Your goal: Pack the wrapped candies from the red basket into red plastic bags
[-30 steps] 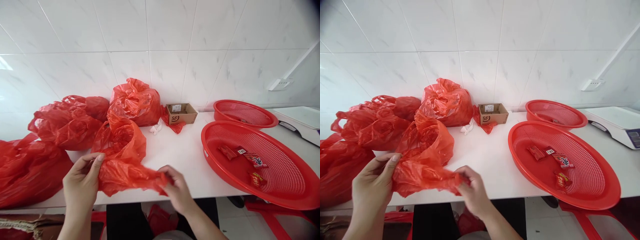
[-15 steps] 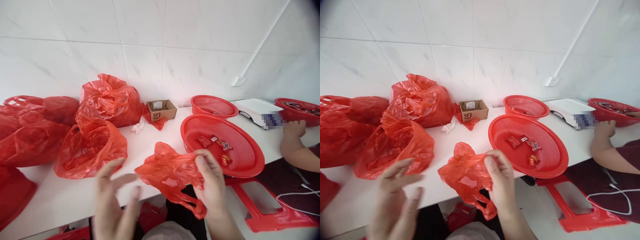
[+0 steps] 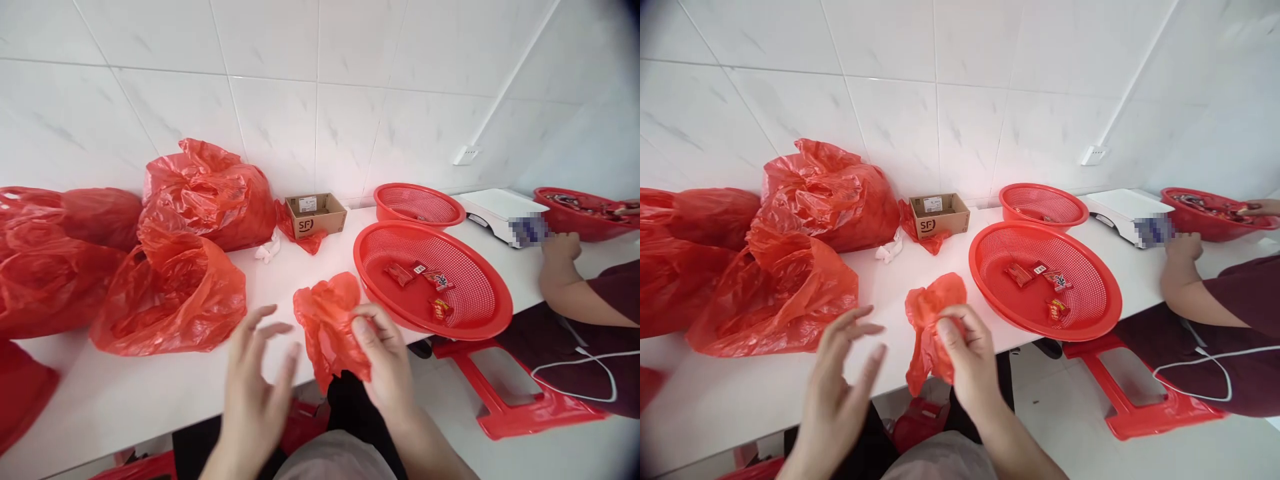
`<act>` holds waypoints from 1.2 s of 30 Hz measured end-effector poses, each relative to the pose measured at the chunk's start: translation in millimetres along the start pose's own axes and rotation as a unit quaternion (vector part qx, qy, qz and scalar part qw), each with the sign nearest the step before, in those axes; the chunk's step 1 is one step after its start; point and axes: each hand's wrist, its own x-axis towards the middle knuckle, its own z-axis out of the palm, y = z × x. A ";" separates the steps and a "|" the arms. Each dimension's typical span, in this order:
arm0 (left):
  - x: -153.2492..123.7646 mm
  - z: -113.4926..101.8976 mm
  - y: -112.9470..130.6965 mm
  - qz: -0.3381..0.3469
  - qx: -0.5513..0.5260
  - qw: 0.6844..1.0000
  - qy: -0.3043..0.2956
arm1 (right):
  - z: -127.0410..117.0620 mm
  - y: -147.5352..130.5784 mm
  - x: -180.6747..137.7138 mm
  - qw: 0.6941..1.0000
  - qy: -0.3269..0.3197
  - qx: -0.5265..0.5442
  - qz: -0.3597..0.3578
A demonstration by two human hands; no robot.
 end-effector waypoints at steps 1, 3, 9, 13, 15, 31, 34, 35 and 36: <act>-4.9 7.3 11.7 0.042 0.005 0.999 -0.022 | 6.3 4.5 -2.6 0.999 -0.029 -0.012 0.010; -10.7 24.6 14.9 0.079 0.046 0.995 -0.046 | 14.7 9.3 -6.3 0.997 -0.069 -0.018 0.020; 5.1 28.8 -76.8 -0.083 0.168 0.980 -0.071 | -4.1 -0.8 -3.9 0.999 -0.028 0.010 0.021; 15.8 -0.3 -91.7 -0.215 0.042 0.975 -0.046 | -19.1 3.8 3.3 0.998 -0.003 -0.056 0.013; 17.0 -8.2 -78.8 -0.267 -0.153 0.951 -0.037 | -22.0 8.1 8.1 0.992 0.015 -0.128 -0.003; 13.8 -11.8 -32.9 -0.323 -0.406 0.848 -0.111 | 20.8 18.8 39.8 0.711 -0.331 -0.585 -0.206; 9.7 -27.9 -33.8 -0.390 -0.443 0.791 -0.162 | 13.2 44.8 60.3 0.632 -0.347 -0.684 -0.113; 8.8 -35.2 -37.6 -0.419 -0.456 0.771 -0.145 | 9.6 48.1 64.7 0.614 -0.341 -0.707 -0.084; 8.1 -43.0 -43.3 -0.442 -0.467 0.757 -0.111 | 6.1 48.9 68.1 0.602 -0.328 -0.725 -0.065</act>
